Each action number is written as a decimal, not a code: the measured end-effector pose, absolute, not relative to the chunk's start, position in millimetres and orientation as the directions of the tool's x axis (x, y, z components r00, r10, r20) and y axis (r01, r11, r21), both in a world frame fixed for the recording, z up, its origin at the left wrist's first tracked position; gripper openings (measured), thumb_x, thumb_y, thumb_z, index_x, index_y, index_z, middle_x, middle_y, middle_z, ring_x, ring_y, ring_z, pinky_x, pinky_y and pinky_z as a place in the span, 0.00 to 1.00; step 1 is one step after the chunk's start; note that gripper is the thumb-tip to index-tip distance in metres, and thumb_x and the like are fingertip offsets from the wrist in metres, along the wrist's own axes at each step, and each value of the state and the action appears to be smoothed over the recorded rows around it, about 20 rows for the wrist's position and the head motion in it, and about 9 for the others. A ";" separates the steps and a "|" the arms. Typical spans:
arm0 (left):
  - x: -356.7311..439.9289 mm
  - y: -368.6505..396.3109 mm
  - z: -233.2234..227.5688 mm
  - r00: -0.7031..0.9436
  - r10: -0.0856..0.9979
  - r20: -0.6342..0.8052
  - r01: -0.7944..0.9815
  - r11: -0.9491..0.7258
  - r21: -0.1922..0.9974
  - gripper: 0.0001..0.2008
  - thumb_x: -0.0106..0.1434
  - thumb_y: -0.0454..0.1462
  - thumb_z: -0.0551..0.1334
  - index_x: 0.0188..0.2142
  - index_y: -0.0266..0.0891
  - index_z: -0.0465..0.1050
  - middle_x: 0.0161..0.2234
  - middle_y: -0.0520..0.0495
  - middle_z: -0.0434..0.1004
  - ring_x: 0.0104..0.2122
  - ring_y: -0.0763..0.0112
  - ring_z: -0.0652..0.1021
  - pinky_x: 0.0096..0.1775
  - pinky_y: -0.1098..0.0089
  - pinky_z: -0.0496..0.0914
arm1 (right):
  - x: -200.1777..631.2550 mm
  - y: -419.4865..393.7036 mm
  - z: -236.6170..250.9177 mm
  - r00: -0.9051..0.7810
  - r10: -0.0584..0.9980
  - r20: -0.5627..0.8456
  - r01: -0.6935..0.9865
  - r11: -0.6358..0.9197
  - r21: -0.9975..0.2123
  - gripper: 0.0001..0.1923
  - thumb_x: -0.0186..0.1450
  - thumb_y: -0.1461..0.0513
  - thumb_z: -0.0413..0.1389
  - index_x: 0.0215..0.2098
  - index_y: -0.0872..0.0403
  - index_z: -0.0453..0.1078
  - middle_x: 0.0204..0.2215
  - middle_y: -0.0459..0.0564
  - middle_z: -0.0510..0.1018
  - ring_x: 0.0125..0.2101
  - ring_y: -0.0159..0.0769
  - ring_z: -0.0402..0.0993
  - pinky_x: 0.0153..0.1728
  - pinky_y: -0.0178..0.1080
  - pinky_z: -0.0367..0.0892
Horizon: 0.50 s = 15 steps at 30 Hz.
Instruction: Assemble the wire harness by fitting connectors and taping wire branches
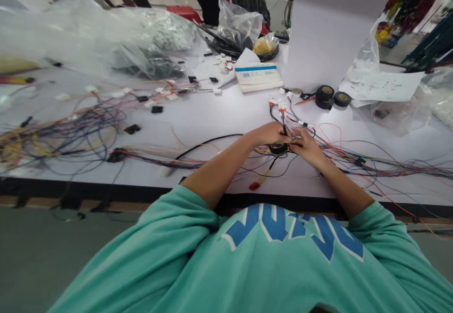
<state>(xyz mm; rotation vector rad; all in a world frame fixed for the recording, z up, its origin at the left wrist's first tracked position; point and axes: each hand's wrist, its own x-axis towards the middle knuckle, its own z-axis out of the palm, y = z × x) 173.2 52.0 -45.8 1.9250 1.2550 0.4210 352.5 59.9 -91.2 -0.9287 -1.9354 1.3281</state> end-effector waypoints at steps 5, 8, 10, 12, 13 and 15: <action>172.8 62.5 -42.3 0.533 0.830 -0.167 0.549 -0.189 0.814 0.10 0.51 0.39 0.59 0.23 0.34 0.72 0.20 0.52 0.70 0.23 0.76 0.68 0.30 0.73 0.62 | 350.2 59.2 -89.2 -0.594 0.797 0.105 0.258 0.313 -0.914 0.20 0.51 0.64 0.55 0.43 0.51 0.57 0.40 0.48 0.70 0.33 0.32 0.74 0.36 0.38 0.69; 174.4 65.9 -40.0 0.550 0.811 -0.202 0.519 -0.142 0.843 0.08 0.51 0.37 0.59 0.21 0.34 0.70 0.18 0.54 0.66 0.20 0.78 0.66 0.28 0.74 0.61 | 347.4 60.7 -93.0 -0.587 0.799 0.130 0.325 0.380 -0.866 0.19 0.53 0.65 0.53 0.44 0.52 0.58 0.38 0.49 0.71 0.32 0.33 0.73 0.37 0.40 0.69; 175.8 65.7 -39.6 0.545 0.807 -0.226 0.510 -0.105 0.854 0.09 0.52 0.37 0.59 0.19 0.34 0.68 0.16 0.54 0.64 0.19 0.79 0.64 0.27 0.74 0.60 | 347.1 61.6 -94.9 -0.564 0.807 0.174 0.380 0.441 -0.813 0.20 0.52 0.65 0.52 0.45 0.53 0.58 0.40 0.52 0.72 0.34 0.35 0.73 0.38 0.41 0.69; 177.8 63.1 -40.1 0.511 0.826 -0.239 0.491 -0.053 0.869 0.11 0.53 0.38 0.59 0.18 0.34 0.67 0.15 0.54 0.64 0.18 0.79 0.64 0.26 0.74 0.61 | 349.1 60.3 -93.7 -0.550 0.800 0.242 0.417 0.513 -0.750 0.23 0.52 0.66 0.52 0.47 0.54 0.58 0.43 0.55 0.71 0.37 0.37 0.72 0.40 0.42 0.68; 179.0 60.9 -40.5 0.479 0.844 -0.243 0.474 -0.015 0.880 0.12 0.54 0.38 0.58 0.18 0.34 0.67 0.15 0.53 0.64 0.17 0.79 0.65 0.25 0.74 0.61 | 351.1 58.3 -91.4 -0.558 0.778 0.287 0.424 0.565 -0.708 0.24 0.52 0.67 0.51 0.48 0.54 0.58 0.44 0.56 0.71 0.40 0.38 0.72 0.42 0.43 0.68; 182.0 54.9 -41.8 0.397 0.883 -0.252 0.427 0.066 0.902 0.09 0.54 0.35 0.58 0.19 0.34 0.68 0.14 0.54 0.64 0.16 0.79 0.65 0.24 0.74 0.61 | 356.2 50.5 -83.4 -0.620 0.691 0.372 0.426 0.694 -0.580 0.28 0.52 0.68 0.50 0.52 0.54 0.58 0.49 0.58 0.69 0.48 0.41 0.68 0.46 0.45 0.66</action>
